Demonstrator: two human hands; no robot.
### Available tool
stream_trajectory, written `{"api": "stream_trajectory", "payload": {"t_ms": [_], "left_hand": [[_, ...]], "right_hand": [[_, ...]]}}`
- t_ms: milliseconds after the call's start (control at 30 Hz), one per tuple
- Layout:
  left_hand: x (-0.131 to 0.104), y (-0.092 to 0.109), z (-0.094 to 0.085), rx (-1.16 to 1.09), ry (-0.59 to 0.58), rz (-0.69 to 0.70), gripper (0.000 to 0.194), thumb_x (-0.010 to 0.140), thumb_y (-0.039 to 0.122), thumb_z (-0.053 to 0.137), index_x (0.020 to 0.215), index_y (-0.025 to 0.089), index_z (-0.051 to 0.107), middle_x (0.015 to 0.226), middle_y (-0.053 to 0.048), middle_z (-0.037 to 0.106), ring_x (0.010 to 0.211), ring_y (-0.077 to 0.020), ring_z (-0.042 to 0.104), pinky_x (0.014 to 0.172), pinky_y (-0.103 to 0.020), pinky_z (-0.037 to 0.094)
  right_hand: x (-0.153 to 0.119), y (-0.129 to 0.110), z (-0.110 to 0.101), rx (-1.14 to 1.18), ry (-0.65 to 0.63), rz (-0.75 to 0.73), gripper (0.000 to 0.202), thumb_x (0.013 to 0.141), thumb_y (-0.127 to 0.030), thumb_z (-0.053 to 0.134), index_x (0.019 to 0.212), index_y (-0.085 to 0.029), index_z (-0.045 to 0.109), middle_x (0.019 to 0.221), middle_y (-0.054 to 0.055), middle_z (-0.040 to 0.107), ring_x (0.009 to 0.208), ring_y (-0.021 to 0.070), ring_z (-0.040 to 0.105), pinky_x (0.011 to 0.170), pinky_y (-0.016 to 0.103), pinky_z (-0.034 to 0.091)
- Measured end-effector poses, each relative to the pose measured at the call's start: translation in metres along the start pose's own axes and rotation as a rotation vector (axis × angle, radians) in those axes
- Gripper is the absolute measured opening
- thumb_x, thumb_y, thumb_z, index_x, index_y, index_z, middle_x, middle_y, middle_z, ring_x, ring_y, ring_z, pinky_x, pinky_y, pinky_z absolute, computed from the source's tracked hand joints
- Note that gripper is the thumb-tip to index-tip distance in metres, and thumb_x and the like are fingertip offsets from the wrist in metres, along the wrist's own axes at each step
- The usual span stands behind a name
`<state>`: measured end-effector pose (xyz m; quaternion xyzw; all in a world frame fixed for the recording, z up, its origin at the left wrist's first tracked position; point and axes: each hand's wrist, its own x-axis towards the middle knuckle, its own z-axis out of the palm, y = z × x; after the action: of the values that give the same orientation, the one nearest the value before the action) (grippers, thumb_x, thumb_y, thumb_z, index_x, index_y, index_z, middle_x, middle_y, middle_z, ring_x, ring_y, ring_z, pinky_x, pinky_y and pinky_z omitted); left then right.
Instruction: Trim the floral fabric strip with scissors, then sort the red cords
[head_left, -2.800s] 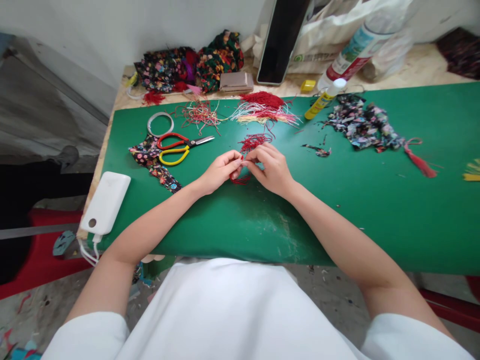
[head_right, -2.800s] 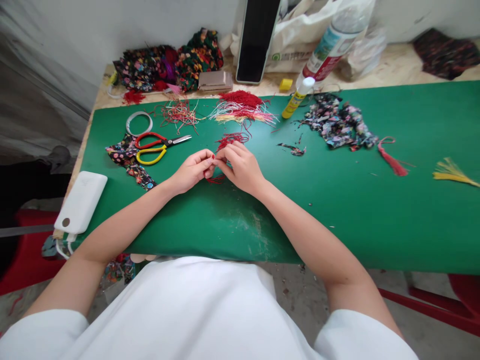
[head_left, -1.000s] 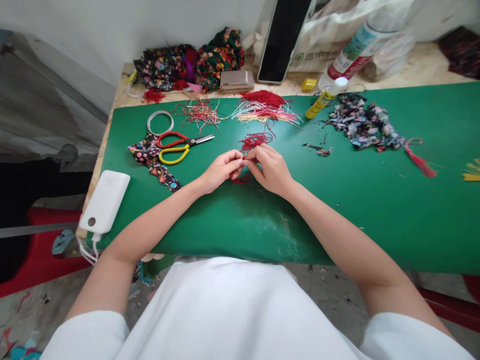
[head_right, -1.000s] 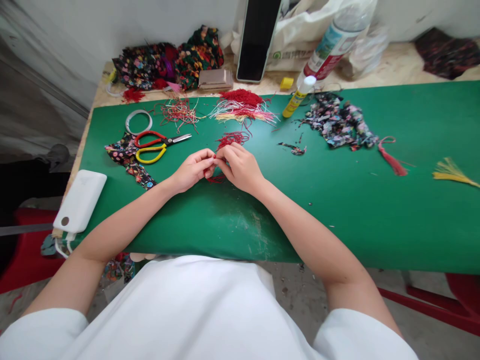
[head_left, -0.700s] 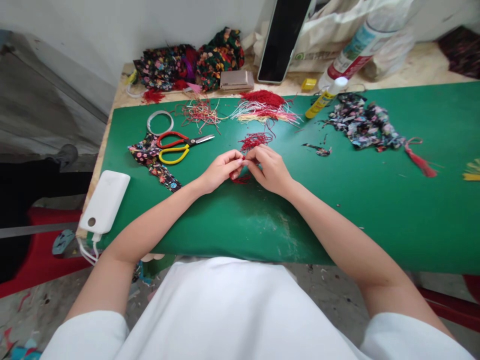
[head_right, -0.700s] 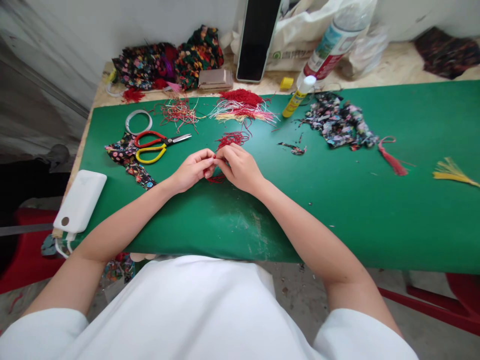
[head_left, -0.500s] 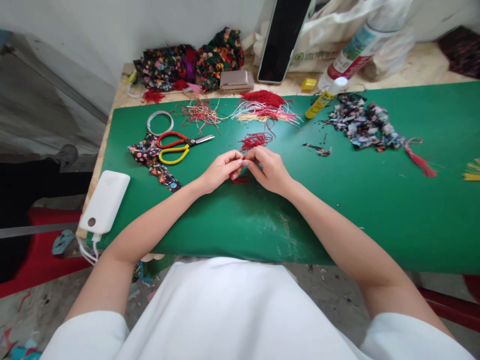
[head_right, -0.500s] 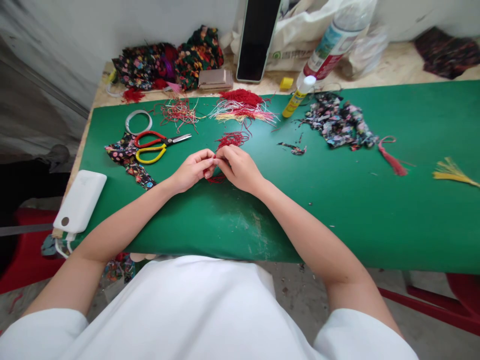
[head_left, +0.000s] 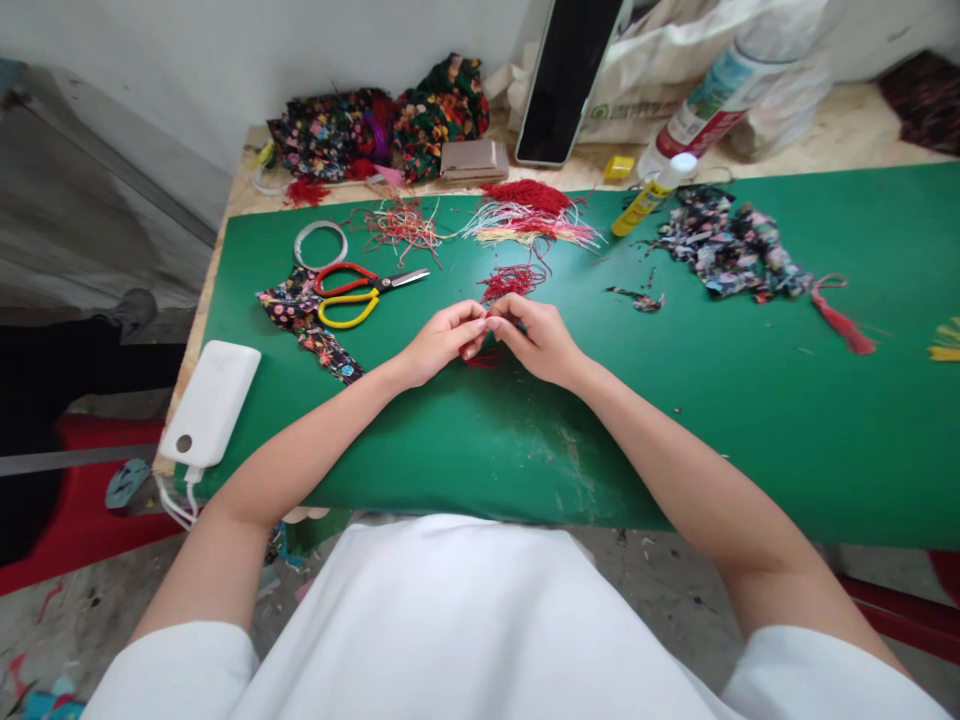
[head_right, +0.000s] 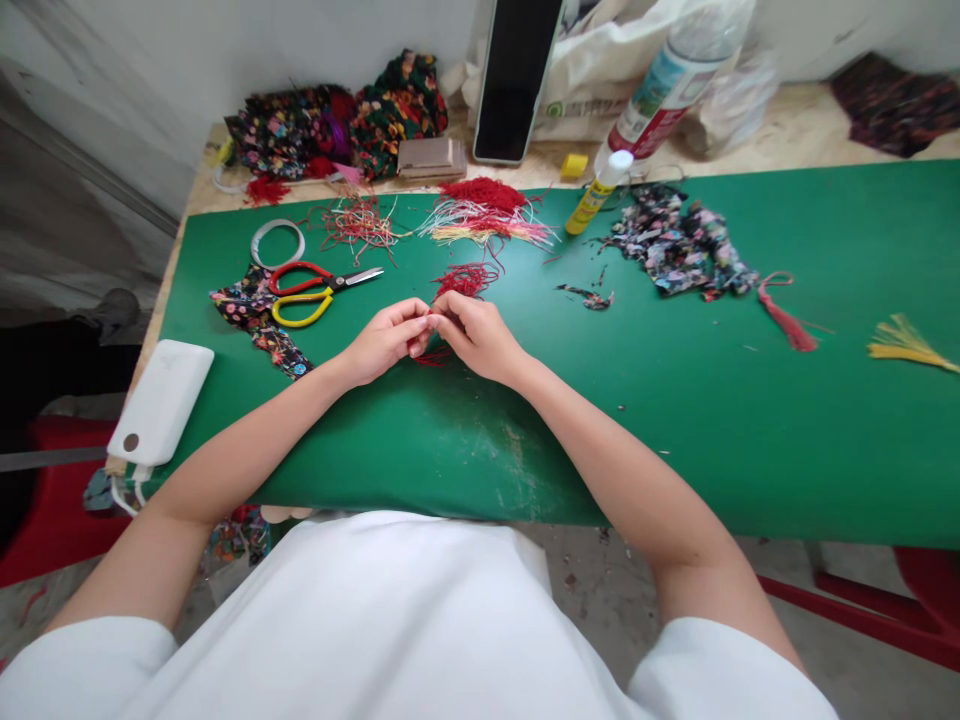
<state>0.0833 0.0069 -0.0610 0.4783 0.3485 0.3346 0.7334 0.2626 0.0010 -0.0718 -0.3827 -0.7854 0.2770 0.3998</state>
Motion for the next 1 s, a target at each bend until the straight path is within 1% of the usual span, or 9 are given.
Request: {"api": "stream_trajectory", "payload": {"t_ms": [233,433,633,767,933,1000], "left_hand": [[0.0007,-0.0014,-0.0018,0.000,-0.011,0.010,0.021,0.091,0.021,0.065,0.077,0.016,0.051,0.058,0.008,0.050,0.048,-0.0029,0.044,0.051,-0.018,0.034],[0.0008,-0.0016,-0.0019,0.004,-0.013,0.008,0.020,0.092,0.020,0.063,0.077,0.016,0.050,0.058,0.008,0.050,0.048,-0.0026,0.044,0.051,-0.017,0.035],[0.0011,-0.0006,-0.0003,0.003,-0.016,0.008,0.017,0.093,0.014,0.057,0.077,0.016,0.051,0.057,0.008,0.050,0.047,-0.0028,0.044,0.050,-0.017,0.034],[0.0007,-0.0008,-0.0003,-0.001,-0.019,0.013,0.017,0.093,0.013,0.056,0.077,0.016,0.051,0.057,0.008,0.050,0.046,-0.0028,0.044,0.050,-0.017,0.034],[0.0009,-0.0026,-0.0026,-0.001,-0.035,0.030,0.016,0.092,0.015,0.059,0.078,0.016,0.052,0.057,0.008,0.051,0.047,-0.0032,0.045,0.050,-0.017,0.034],[0.0014,-0.0038,-0.0038,0.001,-0.034,0.026,0.018,0.092,0.018,0.063,0.078,0.016,0.051,0.056,0.008,0.050,0.047,-0.0035,0.045,0.050,-0.017,0.034]], "right_hand": [[0.0001,0.0000,0.0001,0.024,-0.013,0.023,0.029,0.103,-0.043,0.052,0.082,-0.021,0.053,0.069,-0.002,0.060,0.060,0.0119,0.050,0.059,0.025,0.040],[-0.0004,-0.0012,-0.0003,0.037,-0.022,0.046,0.026,0.102,-0.039,0.051,0.083,-0.021,0.053,0.069,-0.002,0.057,0.061,0.0119,0.049,0.060,0.025,0.040],[-0.0011,-0.0004,0.0013,0.059,-0.030,0.063,0.027,0.103,-0.042,0.051,0.084,-0.022,0.050,0.068,-0.003,0.056,0.060,0.0117,0.048,0.060,0.025,0.038],[-0.0019,0.0000,0.0019,0.057,-0.030,0.065,0.028,0.103,-0.042,0.051,0.085,-0.022,0.049,0.068,-0.003,0.055,0.059,0.0112,0.046,0.059,0.025,0.037],[-0.0018,-0.0009,0.0011,0.087,-0.052,0.053,0.033,0.106,-0.047,0.047,0.085,-0.022,0.049,0.066,-0.004,0.054,0.058,0.0104,0.045,0.057,0.024,0.036],[-0.0014,-0.0013,0.0006,0.099,-0.065,0.045,0.035,0.105,-0.050,0.049,0.084,-0.022,0.049,0.065,-0.005,0.052,0.056,0.0100,0.043,0.056,0.024,0.034]]}}
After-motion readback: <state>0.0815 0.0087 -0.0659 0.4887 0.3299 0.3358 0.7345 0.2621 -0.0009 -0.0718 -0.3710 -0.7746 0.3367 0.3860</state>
